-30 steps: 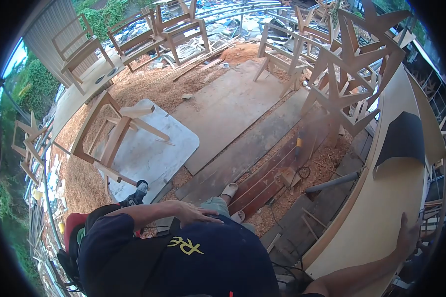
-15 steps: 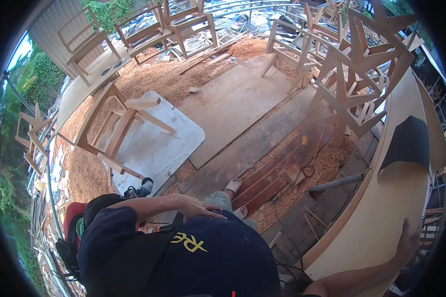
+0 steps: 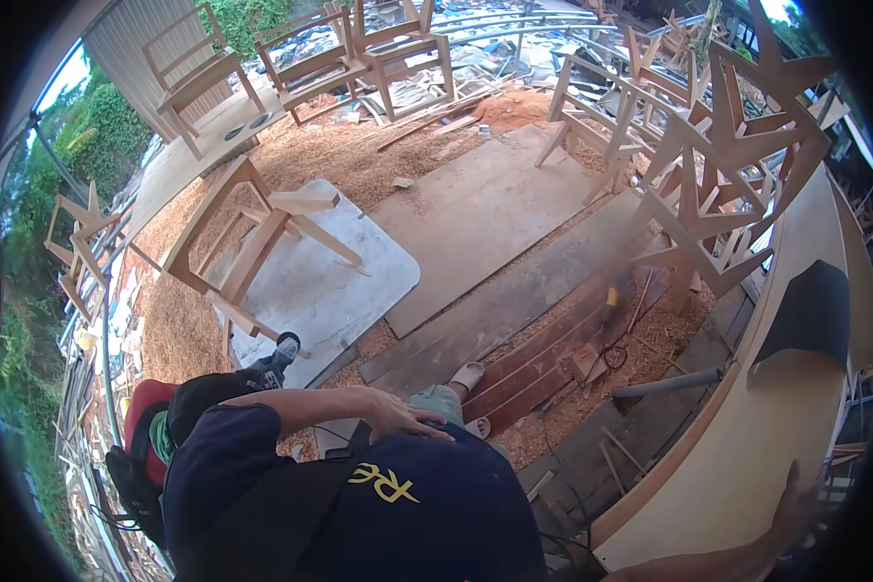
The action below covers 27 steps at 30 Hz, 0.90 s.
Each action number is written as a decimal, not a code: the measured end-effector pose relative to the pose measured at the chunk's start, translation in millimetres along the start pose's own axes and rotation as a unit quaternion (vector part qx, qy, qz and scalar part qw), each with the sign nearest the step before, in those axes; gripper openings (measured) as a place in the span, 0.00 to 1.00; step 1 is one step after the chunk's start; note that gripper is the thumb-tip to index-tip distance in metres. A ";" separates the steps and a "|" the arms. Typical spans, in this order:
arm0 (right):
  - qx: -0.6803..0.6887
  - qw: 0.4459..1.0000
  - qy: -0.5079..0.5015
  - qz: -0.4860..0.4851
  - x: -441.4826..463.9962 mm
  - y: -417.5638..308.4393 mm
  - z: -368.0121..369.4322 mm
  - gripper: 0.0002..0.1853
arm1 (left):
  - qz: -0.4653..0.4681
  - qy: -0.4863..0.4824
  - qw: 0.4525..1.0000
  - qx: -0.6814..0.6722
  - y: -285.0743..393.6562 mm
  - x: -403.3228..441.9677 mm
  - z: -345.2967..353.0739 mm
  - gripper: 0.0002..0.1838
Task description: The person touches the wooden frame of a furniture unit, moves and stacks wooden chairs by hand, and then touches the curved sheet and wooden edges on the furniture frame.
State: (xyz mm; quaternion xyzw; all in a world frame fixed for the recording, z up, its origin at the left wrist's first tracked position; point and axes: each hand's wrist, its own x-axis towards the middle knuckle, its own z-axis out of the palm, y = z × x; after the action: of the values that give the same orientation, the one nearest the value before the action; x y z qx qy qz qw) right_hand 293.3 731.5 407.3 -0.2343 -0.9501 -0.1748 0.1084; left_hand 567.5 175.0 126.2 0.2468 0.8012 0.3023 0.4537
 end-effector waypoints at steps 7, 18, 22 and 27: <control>0.036 0.997 0.034 -0.061 35.2 29.2 41.7 0.47 | -0.008 -0.007 1.000 -0.015 -0.9 -0.7 1.7 0.76; 0.080 0.993 0.070 -0.043 61.9 47.1 78.9 0.42 | -0.016 -0.001 1.000 -0.017 3.6 0.1 -0.1 0.74; 0.058 0.997 0.027 -0.038 40.9 30.9 47.6 0.49 | -0.010 0.003 1.000 -0.008 5.5 -2.7 -2.9 0.74; 0.096 0.993 -0.040 -0.050 21.6 15.6 13.1 0.47 | -0.030 -0.013 0.999 -0.002 1.7 2.6 -2.0 0.75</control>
State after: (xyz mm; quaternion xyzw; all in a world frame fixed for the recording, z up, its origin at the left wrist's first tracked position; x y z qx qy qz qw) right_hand 280.5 758.2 405.9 -0.1819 -0.9766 -0.0785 0.0839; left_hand 564.7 177.4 126.7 0.2261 0.8017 0.2869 0.4730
